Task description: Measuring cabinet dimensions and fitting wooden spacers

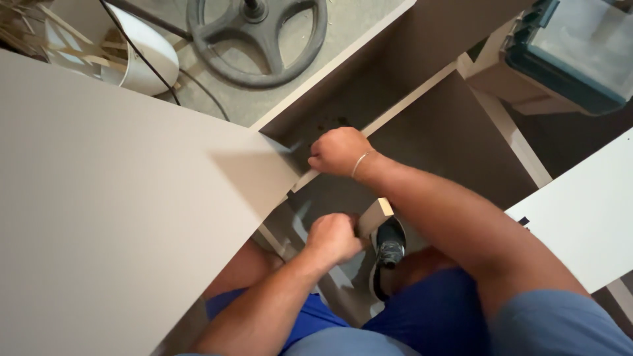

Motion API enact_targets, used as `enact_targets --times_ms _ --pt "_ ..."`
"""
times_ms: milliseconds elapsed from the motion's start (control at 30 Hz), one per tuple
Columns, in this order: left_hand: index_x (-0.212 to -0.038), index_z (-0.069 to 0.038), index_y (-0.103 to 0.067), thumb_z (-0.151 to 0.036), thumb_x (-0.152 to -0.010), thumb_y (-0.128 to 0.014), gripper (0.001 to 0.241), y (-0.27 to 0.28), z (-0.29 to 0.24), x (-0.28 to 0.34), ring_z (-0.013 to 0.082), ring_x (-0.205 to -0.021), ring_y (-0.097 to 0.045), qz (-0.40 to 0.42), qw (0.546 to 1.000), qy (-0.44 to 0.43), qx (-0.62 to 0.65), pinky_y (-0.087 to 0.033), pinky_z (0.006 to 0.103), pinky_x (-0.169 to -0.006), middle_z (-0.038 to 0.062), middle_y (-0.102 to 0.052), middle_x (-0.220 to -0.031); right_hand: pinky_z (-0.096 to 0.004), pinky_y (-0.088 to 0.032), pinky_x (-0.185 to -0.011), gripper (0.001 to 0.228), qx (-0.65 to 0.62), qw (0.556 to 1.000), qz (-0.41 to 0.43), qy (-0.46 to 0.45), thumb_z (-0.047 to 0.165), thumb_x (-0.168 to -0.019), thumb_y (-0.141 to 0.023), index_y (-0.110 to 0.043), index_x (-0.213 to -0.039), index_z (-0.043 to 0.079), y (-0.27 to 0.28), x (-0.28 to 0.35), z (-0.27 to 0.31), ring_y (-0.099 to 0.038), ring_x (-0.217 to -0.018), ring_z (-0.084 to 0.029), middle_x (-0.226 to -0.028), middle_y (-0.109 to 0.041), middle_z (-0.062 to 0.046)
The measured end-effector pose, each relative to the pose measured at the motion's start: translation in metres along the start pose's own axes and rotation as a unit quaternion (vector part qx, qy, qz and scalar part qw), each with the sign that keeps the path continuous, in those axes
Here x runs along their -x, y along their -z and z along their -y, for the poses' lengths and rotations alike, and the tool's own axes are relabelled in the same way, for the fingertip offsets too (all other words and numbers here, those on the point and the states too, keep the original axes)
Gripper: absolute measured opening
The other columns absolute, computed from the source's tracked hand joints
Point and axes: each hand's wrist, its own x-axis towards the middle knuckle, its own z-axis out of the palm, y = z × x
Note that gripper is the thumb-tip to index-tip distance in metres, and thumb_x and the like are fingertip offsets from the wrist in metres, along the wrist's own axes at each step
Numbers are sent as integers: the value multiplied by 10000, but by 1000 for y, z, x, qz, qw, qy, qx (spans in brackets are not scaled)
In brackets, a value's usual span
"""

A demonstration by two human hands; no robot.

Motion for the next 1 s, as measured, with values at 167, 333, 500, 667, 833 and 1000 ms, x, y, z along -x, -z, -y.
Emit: enact_targets --times_ms 167,333,500,667,833,1000 --pt "-1040 -182 -784 -516 -748 -676 457 9 1 4 325 -1135 -710 46 998 14 -29 -585 465 -926 103 -780 -1031 -414 -612 -738 307 32 999 -3 -17 524 -834 -604 -800 -867 291 6 -3 12 -769 -847 -251 -776 -763 7" --pt "-1087 -182 -777 -512 -757 -686 475 15 2 8 324 -1159 -697 46 999 18 -13 -581 466 -938 114 -773 -1064 -411 -615 -793 314 20 999 37 -2 569 -846 -621 -794 -960 333 20 0 15 -761 -932 -230 -875 -775 33" --pt "-1057 -177 -780 -469 -773 -674 421 14 3 9 329 -1146 -704 41 999 27 -22 -582 469 -931 114 -776 -1036 -488 -600 -889 324 -15 994 99 38 557 -890 -607 -751 -1077 334 17 -4 4 -727 -1049 -276 -1033 -761 0" --pt "-1018 -137 -787 -412 -767 -665 392 25 -2 18 345 -1156 -694 48 998 30 9 -579 468 -936 147 -772 -1044 -453 -562 -959 264 -78 988 121 49 398 -979 -577 -740 -1171 319 20 -7 1 -690 -1142 -255 -1124 -735 39" --pt "-1050 -120 -785 -370 -768 -658 397 23 -2 18 351 -1151 -702 49 998 27 -17 -581 472 -946 148 -776 -1058 -447 -589 -880 331 -33 997 65 34 580 -891 -630 -742 -998 288 24 -2 18 -725 -1038 -230 -974 -749 43" --pt "-1064 -151 -786 -475 -764 -668 456 11 8 13 353 -1173 -681 43 999 15 -18 -568 478 -955 148 -771 -1052 -441 -601 -793 277 -15 999 25 20 516 -828 -660 -752 -903 266 20 -3 30 -753 -927 -232 -857 -752 32"
